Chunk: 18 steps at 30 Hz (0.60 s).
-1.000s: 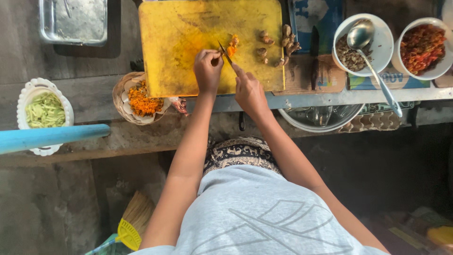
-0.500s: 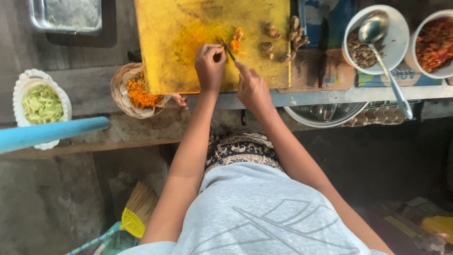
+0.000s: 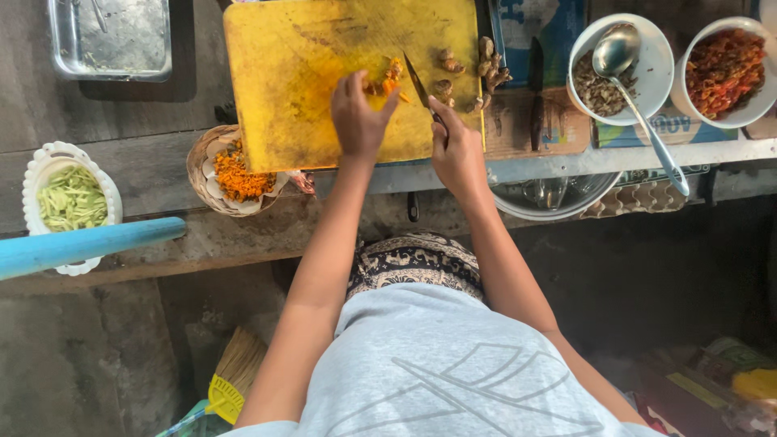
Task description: The person scrapes chopped turmeric from a cutting board into a basket using a knife and slices turmeric pieces on the cutting board.
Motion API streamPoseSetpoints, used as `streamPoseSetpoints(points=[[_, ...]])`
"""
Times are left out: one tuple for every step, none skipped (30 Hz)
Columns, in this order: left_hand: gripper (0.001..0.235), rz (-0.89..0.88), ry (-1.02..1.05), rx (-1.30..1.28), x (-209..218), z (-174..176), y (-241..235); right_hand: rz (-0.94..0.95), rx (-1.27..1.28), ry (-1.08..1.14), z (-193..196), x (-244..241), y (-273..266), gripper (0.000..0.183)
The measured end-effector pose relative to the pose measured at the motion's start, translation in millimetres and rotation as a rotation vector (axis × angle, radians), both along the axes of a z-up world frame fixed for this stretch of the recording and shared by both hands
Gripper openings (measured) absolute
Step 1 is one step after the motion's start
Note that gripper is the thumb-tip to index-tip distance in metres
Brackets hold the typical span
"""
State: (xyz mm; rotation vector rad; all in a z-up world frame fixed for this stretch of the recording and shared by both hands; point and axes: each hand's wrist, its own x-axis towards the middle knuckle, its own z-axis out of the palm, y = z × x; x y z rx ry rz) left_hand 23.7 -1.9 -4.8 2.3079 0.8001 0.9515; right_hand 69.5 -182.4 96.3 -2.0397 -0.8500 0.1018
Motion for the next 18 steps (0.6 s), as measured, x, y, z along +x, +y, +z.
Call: streamPoseSetpoints(points=[[0.054, 0.0, -0.002, 0.0, 6.1, -1.1, -3.8, -0.013, -0.034, 0.04, -0.4, -0.8, -1.7, 0.04], [0.067, 0.026, 0.049, 0.096, 15.1, -2.8, -6.7, -0.026, -0.068, 0.078, -0.5, -1.4, -3.4, 0.042], [0.079, 0.052, 0.1, 0.193, 20.4, -4.8, -8.9, -0.026, -0.069, 0.075, -0.4, -2.1, -5.2, 0.042], [0.079, 0.053, 0.098, 0.195, 21.8, -6.3, -9.1, -0.024, -0.067, 0.099, -0.1, -2.8, -5.5, 0.041], [0.067, 0.052, 0.11, 0.178, 22.7, -7.4, -9.2, -0.022, -0.066, 0.122, 0.2, -2.7, -5.8, 0.041], [0.056, 0.047, 0.123, 0.16, 23.7, -8.4, -9.8, -0.024, -0.063, 0.12, 0.2, -2.8, -6.5, 0.041], [0.056, 0.045, 0.12, 0.162, 23.7, -9.1, -9.5, -0.018, -0.038, 0.081, -0.1, -2.7, -7.2, 0.04], [0.043, 0.012, 0.109, 0.052, 21.3, -9.8, -8.8, -0.013, -0.014, 0.043, -0.7, -3.4, -8.7, 0.04], [0.032, -0.02, 0.098, -0.058, 18.8, -9.7, -7.5, -0.017, -0.013, 0.044, -1.5, -3.6, -9.3, 0.04], [0.032, -0.024, 0.1, -0.058, 14.8, -8.7, -4.6, -0.034, -0.07, 0.081, -2.9, -4.2, -9.0, 0.04], [0.031, -0.082, 0.063, -0.087, 10.1, -6.1, -0.4, -0.05, -0.128, 0.119, -4.4, -4.8, -9.2, 0.04], [0.032, -0.136, 0.026, -0.115, 7.0, -2.3, 2.0, -0.049, -0.127, 0.12, -5.9, -5.1, -8.9, 0.04], [0.032, -0.135, 0.027, -0.114, 2.9, 2.2, 2.2, -0.022, -0.096, 0.067, -7.6, -6.2, -8.1, 0.04], [0.042, -0.141, -0.063, -0.154, -3.7, 7.2, 4.2, 0.009, -0.063, 0.013, -9.1, -6.8, -5.7, 0.04], [0.052, -0.147, -0.152, -0.194, -8.4, 11.4, 6.6, 0.014, -0.06, 0.012, -10.5, -7.4, -3.5, 0.04], [0.052, -0.141, -0.153, -0.192, -10.4, 13.5, 7.8, 0.028, -0.055, 0.009, -11.8, -8.0, -1.9, 0.04], [0.049, -0.108, -0.111, -0.284, -12.5, 13.3, 8.5, 0.041, -0.049, 0.007, -13.2, -8.4, 0.0, 0.039], [0.046, -0.073, -0.068, -0.378, -14.7, 10.6, 8.3, 0.047, -0.049, 0.008, -14.8, -9.2, 1.6, 0.039]])
